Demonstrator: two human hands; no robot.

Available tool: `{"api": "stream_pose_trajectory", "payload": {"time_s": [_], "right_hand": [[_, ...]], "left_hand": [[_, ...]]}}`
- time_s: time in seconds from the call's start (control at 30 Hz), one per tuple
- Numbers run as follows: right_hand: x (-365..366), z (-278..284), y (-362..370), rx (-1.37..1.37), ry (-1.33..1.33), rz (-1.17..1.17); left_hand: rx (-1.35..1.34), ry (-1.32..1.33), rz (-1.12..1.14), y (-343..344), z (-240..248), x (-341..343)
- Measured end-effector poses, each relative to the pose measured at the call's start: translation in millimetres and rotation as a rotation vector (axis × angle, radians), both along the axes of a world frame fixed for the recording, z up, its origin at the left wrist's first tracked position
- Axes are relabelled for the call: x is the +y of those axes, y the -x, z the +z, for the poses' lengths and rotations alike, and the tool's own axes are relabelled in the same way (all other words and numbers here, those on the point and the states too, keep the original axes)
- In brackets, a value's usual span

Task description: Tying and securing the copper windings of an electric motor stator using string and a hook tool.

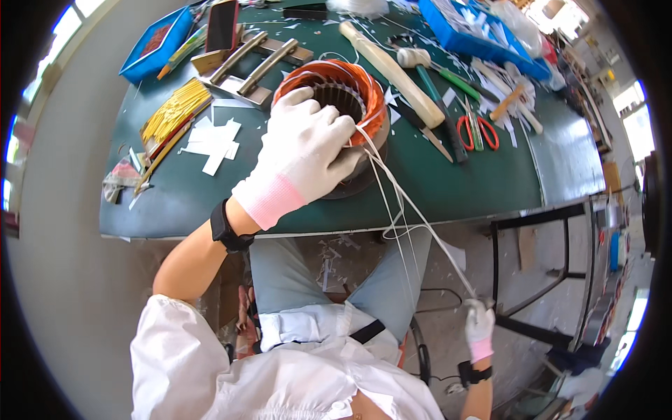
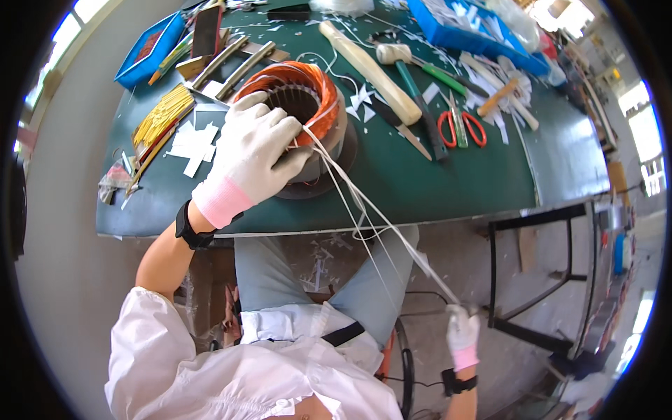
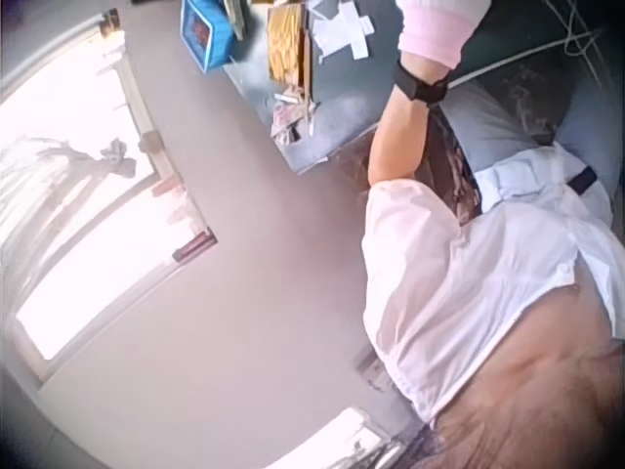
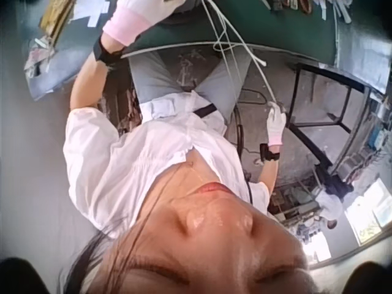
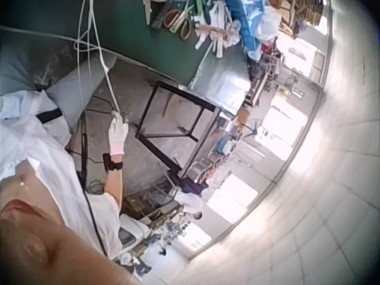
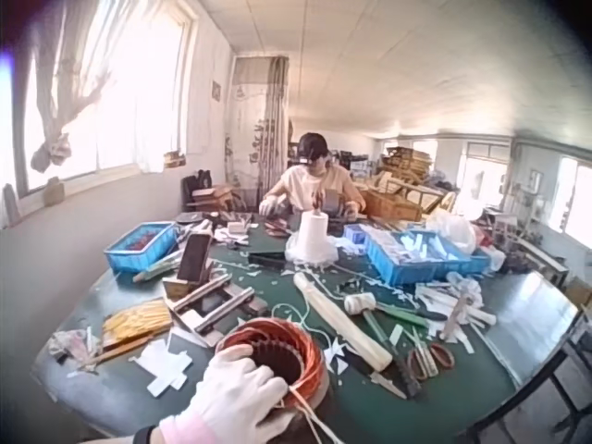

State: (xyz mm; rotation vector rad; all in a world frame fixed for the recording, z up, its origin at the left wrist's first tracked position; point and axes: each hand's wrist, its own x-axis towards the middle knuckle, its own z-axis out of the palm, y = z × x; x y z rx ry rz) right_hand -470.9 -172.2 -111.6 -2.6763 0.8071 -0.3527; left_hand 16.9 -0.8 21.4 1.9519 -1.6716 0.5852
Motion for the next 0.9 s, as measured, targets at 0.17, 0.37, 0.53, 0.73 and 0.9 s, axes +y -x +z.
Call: {"api": "stream_pose_trajectory", "payload": {"time_s": [0.17, 0.37, 0.53, 0.73, 0.9], "right_hand": [[-50, 2, 81, 0.156, -0.045, -0.319], [-48, -55, 395, 0.459, 0.108, -0.732], [-21, -63, 421, 0.497, 0.022, -0.829], [-94, 8, 50, -0.025, -0.043, -0.404], [-37, 83, -223, -0.268, -0.459, 0.169]], "left_hand": [[-0.009, -0.033, 0.05, 3, -7, -5], [-0.033, -0.036, 0.055, 2, 0, 0], [-0.055, -0.047, 0.03, 0, -2, 0], [0.003, -0.058, 0.011, 2, 6, -5], [-0.02, -0.063, 0.066, -2, 1, 5]]}}
